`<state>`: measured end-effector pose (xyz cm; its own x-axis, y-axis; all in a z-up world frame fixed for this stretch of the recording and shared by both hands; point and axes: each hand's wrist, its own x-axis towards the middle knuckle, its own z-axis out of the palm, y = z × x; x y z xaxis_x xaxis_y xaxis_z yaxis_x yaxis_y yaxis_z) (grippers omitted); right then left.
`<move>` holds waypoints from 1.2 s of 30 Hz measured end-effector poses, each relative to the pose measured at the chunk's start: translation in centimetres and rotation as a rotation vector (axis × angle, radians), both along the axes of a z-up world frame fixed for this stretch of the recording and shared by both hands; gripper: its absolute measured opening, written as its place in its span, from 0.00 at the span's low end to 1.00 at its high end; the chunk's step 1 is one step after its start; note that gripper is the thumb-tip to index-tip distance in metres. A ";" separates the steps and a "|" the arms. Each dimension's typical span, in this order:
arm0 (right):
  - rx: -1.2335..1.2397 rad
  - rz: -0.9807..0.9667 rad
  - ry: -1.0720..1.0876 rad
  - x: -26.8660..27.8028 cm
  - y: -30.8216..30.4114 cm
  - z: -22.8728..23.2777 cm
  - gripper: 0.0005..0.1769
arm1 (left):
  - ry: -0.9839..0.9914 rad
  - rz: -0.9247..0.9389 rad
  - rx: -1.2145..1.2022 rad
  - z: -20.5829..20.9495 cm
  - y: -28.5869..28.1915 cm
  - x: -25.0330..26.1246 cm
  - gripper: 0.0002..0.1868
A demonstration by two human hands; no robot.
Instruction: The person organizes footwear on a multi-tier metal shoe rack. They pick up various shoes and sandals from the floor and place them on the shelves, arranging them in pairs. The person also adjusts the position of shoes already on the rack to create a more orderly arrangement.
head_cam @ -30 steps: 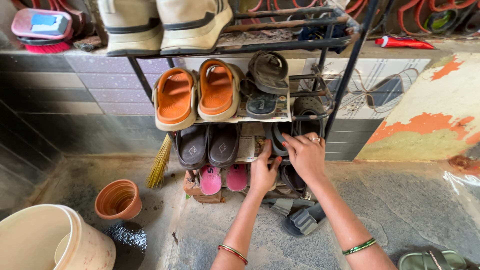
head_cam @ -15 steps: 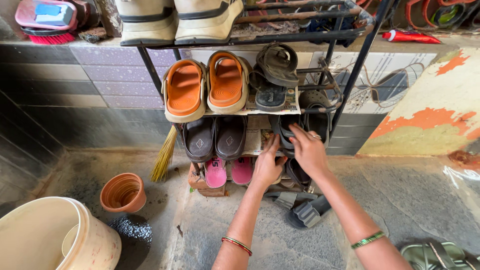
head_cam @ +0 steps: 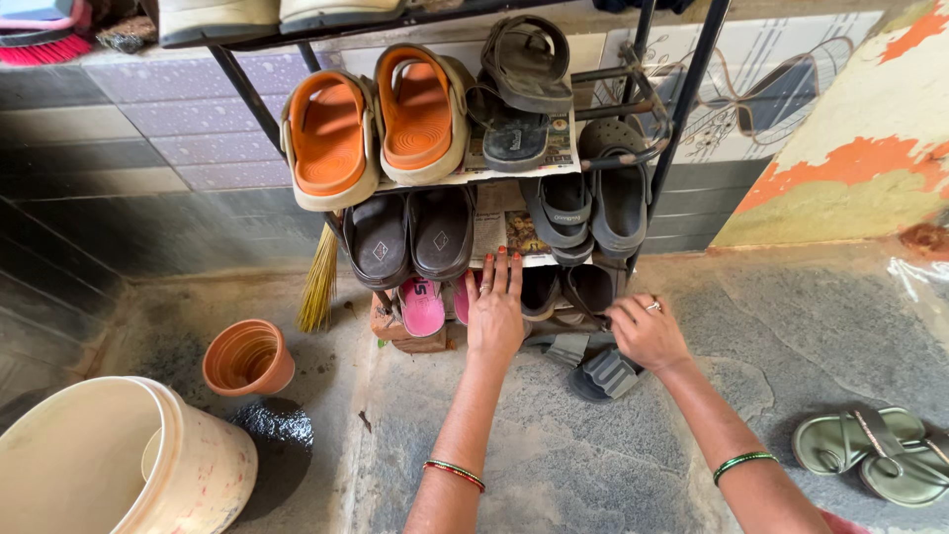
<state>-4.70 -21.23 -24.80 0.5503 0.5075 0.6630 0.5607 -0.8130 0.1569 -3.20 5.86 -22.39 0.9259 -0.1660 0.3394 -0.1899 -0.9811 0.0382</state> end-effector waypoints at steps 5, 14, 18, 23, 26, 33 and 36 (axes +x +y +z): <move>-0.080 -0.170 0.457 1.8 -2.2 -8.5 0.10 | 0.082 -0.015 -0.100 1.3 -0.2 -0.8 0.49; 0.149 -0.525 1.043 2.2 -2.5 -19.2 0.65 | 0.016 -0.032 -0.094 1.7 -0.1 -0.8 0.52; 0.132 -0.692 1.219 2.0 -2.2 -21.5 0.67 | -0.068 -0.006 -0.001 1.4 -0.3 -1.1 0.53; 0.302 -0.704 1.208 2.4 -1.6 -22.4 0.53 | 0.125 -0.049 -0.136 -0.4 -0.4 -1.9 0.54; 0.333 -0.607 1.197 2.2 0.3 -21.3 0.43 | 0.085 -0.064 -0.024 -2.7 -0.5 -3.2 0.53; 0.881 -0.213 1.695 0.2 7.8 -15.1 0.11 | 0.805 -0.138 -0.026 -6.7 0.1 -6.1 0.25; 0.947 -0.080 1.750 -0.1 10.2 -11.2 0.09 | 0.613 -0.177 -0.070 -4.7 0.6 -6.7 0.23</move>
<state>-4.84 -11.04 -36.01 0.7821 0.3275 -0.5302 -0.4368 -0.3187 -0.8412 -9.89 6.43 -27.14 0.9161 -0.3306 -0.2270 -0.2721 -0.9282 0.2536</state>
